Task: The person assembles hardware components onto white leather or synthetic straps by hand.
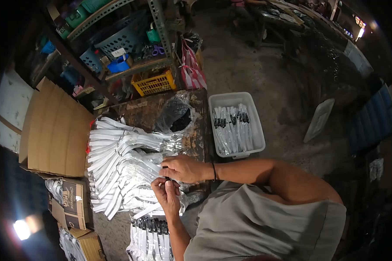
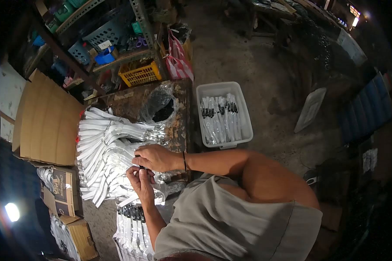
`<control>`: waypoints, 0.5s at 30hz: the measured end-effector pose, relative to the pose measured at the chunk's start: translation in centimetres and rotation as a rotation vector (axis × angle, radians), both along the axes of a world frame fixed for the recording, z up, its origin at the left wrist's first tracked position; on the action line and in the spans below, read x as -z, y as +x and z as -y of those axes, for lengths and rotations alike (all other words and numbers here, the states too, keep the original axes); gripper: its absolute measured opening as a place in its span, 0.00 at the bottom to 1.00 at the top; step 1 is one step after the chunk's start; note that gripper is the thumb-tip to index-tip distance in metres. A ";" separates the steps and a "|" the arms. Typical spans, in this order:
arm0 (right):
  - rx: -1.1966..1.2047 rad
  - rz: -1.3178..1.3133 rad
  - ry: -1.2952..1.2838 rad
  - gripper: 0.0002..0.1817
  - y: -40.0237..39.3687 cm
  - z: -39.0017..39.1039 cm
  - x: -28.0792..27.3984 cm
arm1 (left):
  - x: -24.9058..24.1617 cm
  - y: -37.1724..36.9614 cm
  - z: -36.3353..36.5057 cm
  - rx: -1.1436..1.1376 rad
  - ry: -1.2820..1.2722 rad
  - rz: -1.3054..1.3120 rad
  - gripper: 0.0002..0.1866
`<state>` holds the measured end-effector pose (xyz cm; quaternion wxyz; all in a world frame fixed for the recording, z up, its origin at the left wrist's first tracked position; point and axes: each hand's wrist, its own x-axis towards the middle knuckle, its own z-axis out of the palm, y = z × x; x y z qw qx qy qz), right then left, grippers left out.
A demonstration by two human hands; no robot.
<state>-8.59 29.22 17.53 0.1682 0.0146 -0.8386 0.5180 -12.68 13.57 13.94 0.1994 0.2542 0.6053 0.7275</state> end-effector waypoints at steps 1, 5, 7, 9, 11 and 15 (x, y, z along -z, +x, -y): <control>-0.007 -0.016 0.025 0.21 0.1 0.0 0.1 | -0.2 0.2 -0.3 -0.020 0.014 0.032 0.10; -0.002 -0.065 0.057 0.18 0.2 0.1 0.7 | 0.0 -0.3 0.0 0.023 -0.127 0.058 0.13; -0.020 -0.026 0.046 0.17 0.4 0.2 0.4 | -0.4 -0.1 -0.1 0.002 -0.100 0.041 0.13; -0.032 -0.010 0.019 0.17 0.4 0.3 0.2 | -0.2 -0.3 -0.1 0.001 -0.078 -0.052 0.12; -0.052 0.009 0.004 0.16 0.5 0.2 0.1 | 0.0 -0.2 -0.1 -0.032 -0.078 -0.086 0.12; -0.056 -0.090 0.110 0.14 0.3 0.6 0.4 | 0.7 -0.3 0.2 -0.081 -0.069 -0.100 0.12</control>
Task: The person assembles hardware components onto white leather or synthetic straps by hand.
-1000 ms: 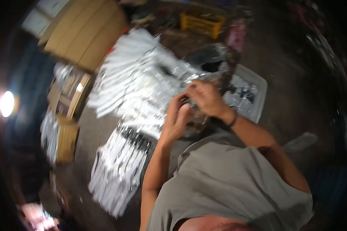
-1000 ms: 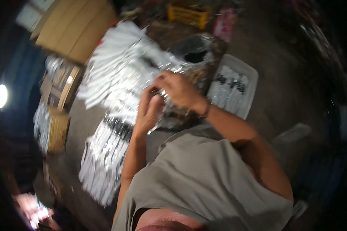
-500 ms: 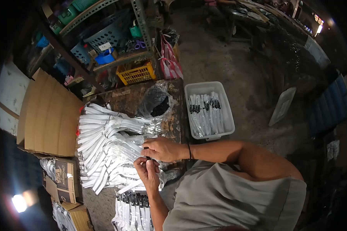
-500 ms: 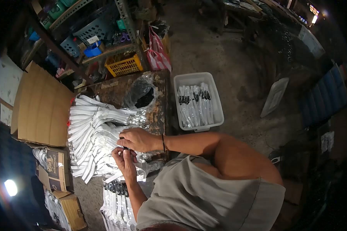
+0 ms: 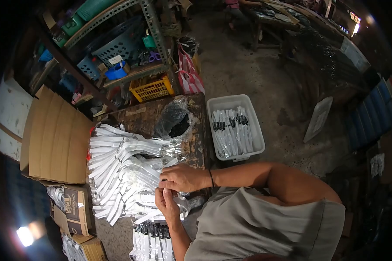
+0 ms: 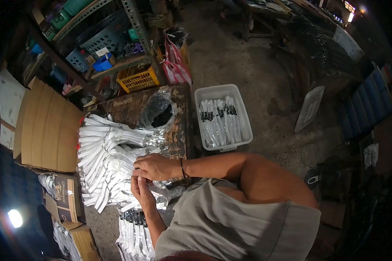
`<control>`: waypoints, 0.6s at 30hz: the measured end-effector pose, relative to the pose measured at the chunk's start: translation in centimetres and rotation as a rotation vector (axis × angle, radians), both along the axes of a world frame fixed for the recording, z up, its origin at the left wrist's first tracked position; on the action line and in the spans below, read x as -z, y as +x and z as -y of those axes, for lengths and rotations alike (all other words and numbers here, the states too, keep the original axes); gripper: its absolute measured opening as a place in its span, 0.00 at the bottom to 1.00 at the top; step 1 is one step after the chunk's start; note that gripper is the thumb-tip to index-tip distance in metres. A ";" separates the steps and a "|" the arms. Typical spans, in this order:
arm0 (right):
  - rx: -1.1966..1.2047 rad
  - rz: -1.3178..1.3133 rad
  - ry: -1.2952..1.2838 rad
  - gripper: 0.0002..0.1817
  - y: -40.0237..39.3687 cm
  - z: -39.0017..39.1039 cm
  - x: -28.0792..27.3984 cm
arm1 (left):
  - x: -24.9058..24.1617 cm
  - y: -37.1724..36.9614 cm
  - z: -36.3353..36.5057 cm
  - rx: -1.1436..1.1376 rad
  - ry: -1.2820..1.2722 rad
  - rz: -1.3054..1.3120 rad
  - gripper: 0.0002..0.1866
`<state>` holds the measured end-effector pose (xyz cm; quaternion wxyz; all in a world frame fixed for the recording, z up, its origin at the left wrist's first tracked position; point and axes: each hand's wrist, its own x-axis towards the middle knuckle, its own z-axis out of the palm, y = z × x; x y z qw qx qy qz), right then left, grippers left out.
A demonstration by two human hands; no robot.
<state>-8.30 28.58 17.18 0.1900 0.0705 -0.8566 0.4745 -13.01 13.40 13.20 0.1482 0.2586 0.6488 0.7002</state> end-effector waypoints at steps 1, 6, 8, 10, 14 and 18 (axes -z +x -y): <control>0.011 -0.061 0.052 0.13 0.0 0.2 0.1 | 0.3 0.0 0.1 -0.011 0.014 0.015 0.12; -0.039 -0.047 0.092 0.13 0.1 0.1 -0.5 | 1.5 -0.4 0.8 0.019 0.101 0.096 0.11; -0.040 -0.035 0.018 0.14 0.1 0.0 -0.5 | 1.8 -0.3 1.1 0.020 0.074 0.043 0.11; -0.024 0.014 -0.108 0.16 0.3 0.2 -0.7 | 1.6 0.1 0.8 -0.002 0.071 0.015 0.12; 0.105 0.053 -0.126 0.21 -0.6 0.2 0.1 | 1.6 0.6 -0.3 -0.114 -0.023 -0.228 0.13; 0.158 0.058 -0.153 0.23 -1.0 -0.3 0.3 | -0.6 0.3 -0.3 -0.225 -0.372 -0.673 0.14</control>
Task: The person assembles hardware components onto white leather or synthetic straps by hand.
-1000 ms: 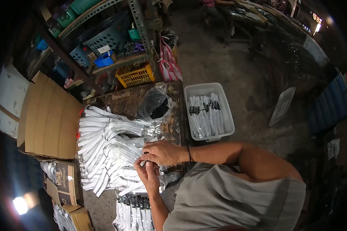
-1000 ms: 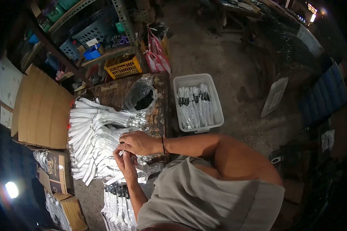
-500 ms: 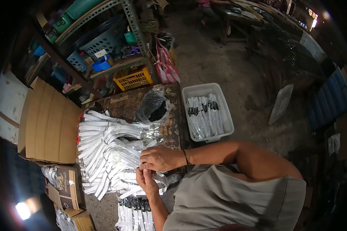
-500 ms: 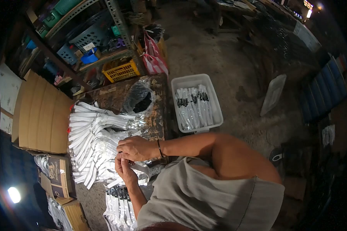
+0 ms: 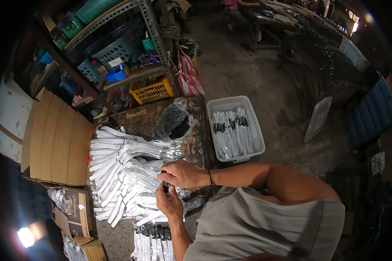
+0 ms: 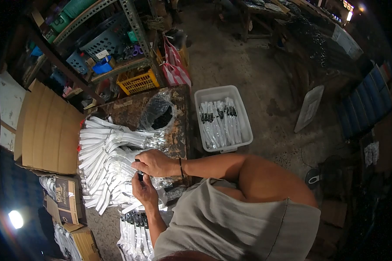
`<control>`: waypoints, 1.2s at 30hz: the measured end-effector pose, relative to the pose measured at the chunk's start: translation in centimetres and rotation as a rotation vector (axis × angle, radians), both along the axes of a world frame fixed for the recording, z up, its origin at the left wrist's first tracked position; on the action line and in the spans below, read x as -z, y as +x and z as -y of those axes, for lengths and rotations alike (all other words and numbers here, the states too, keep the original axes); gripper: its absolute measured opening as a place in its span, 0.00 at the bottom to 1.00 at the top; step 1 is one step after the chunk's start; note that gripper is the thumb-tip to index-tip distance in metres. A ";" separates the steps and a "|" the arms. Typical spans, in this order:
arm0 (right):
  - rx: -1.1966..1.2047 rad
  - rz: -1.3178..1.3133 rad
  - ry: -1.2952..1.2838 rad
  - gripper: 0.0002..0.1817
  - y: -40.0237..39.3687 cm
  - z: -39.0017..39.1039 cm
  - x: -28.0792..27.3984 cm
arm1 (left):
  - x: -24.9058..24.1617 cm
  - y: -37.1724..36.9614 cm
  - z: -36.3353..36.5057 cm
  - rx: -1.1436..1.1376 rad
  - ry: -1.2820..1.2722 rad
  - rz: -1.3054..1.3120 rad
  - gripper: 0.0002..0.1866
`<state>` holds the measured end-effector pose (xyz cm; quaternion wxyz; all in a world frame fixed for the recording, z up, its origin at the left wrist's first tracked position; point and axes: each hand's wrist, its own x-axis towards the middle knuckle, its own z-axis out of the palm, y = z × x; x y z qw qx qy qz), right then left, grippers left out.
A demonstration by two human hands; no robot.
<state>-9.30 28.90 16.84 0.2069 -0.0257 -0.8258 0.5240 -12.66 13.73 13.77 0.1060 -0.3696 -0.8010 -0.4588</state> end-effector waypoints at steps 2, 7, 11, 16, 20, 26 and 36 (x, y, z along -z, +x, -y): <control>-0.004 -0.009 0.003 0.23 0.0 -0.1 0.0 | -0.3 -0.4 0.0 -0.020 -0.042 -0.074 0.12; -0.172 0.194 -0.052 0.20 0.7 -0.8 -1.0 | 0.3 -1.2 0.8 0.035 -0.031 -0.107 0.11; -0.084 -0.043 0.092 0.18 1.6 0.2 0.3 | 1.0 -1.7 1.1 0.058 -0.058 -0.108 0.10; -0.030 0.026 0.083 0.20 1.5 -0.1 0.3 | 0.9 -1.6 0.7 0.076 -0.032 -0.078 0.11; 0.012 -0.007 0.112 0.18 1.4 -0.2 0.4 | 0.6 -1.2 0.2 0.047 0.029 -0.061 0.14; -0.033 0.015 0.019 0.20 1.8 -0.2 0.4 | -0.3 -0.9 0.1 0.061 0.024 -0.112 0.12; -0.054 0.007 0.069 0.18 2.5 -0.3 -0.1 | 0.0 -1.2 0.1 0.078 -0.004 -0.212 0.11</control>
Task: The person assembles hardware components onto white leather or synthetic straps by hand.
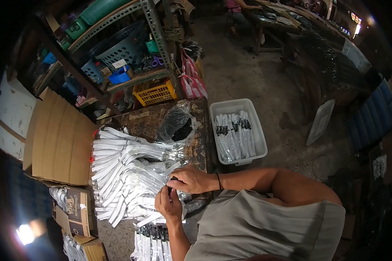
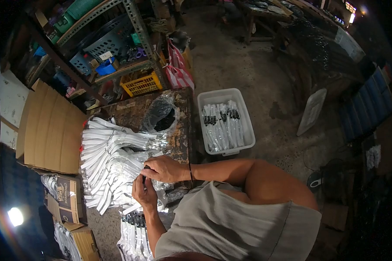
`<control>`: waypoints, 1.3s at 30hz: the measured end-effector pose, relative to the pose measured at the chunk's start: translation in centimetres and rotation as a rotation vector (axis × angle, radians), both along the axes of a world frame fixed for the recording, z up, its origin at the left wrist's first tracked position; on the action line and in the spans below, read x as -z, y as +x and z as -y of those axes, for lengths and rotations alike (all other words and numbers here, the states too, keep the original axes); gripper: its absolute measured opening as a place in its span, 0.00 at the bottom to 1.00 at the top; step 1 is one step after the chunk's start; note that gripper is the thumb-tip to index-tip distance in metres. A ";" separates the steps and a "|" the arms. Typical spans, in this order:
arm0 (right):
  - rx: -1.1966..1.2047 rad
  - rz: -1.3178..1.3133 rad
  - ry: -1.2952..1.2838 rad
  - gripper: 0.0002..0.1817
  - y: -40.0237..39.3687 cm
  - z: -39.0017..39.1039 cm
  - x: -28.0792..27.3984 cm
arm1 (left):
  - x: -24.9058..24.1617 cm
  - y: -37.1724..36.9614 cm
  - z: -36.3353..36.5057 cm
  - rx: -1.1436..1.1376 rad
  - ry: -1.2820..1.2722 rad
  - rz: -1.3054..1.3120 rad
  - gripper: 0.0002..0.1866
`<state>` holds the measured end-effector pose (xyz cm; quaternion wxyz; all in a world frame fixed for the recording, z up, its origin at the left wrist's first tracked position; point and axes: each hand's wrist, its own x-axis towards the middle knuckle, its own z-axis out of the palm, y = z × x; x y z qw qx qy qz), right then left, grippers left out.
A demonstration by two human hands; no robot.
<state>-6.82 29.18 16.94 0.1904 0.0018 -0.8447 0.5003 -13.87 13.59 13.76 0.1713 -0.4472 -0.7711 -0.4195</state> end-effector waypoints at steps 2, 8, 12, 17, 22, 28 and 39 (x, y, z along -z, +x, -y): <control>0.003 0.001 -0.007 0.18 0.1 -0.1 -0.3 | 0.0 -0.1 0.0 0.000 -0.005 0.021 0.11; 0.014 -0.123 0.017 0.17 -0.2 -0.2 0.2 | -0.5 0.4 0.0 0.062 0.066 0.115 0.12; -0.095 -0.124 0.074 0.18 -0.2 -1.2 0.0 | -0.8 0.1 0.8 0.173 0.067 0.621 0.11; -0.149 -0.107 0.176 0.20 -0.4 -1.8 -0.4 | 0.1 -0.2 0.4 0.176 0.101 0.711 0.11; -0.136 -0.134 0.195 0.20 -0.4 -1.9 -0.3 | -0.2 0.9 -0.3 0.127 0.102 0.692 0.11; -0.147 -0.108 0.213 0.20 -0.2 -2.1 -0.1 | 0.7 0.0 0.4 0.193 0.068 0.752 0.13; -0.241 -0.190 0.185 0.16 -1.7 -3.6 -2.4 | 1.7 -2.6 1.9 0.476 0.070 1.015 0.34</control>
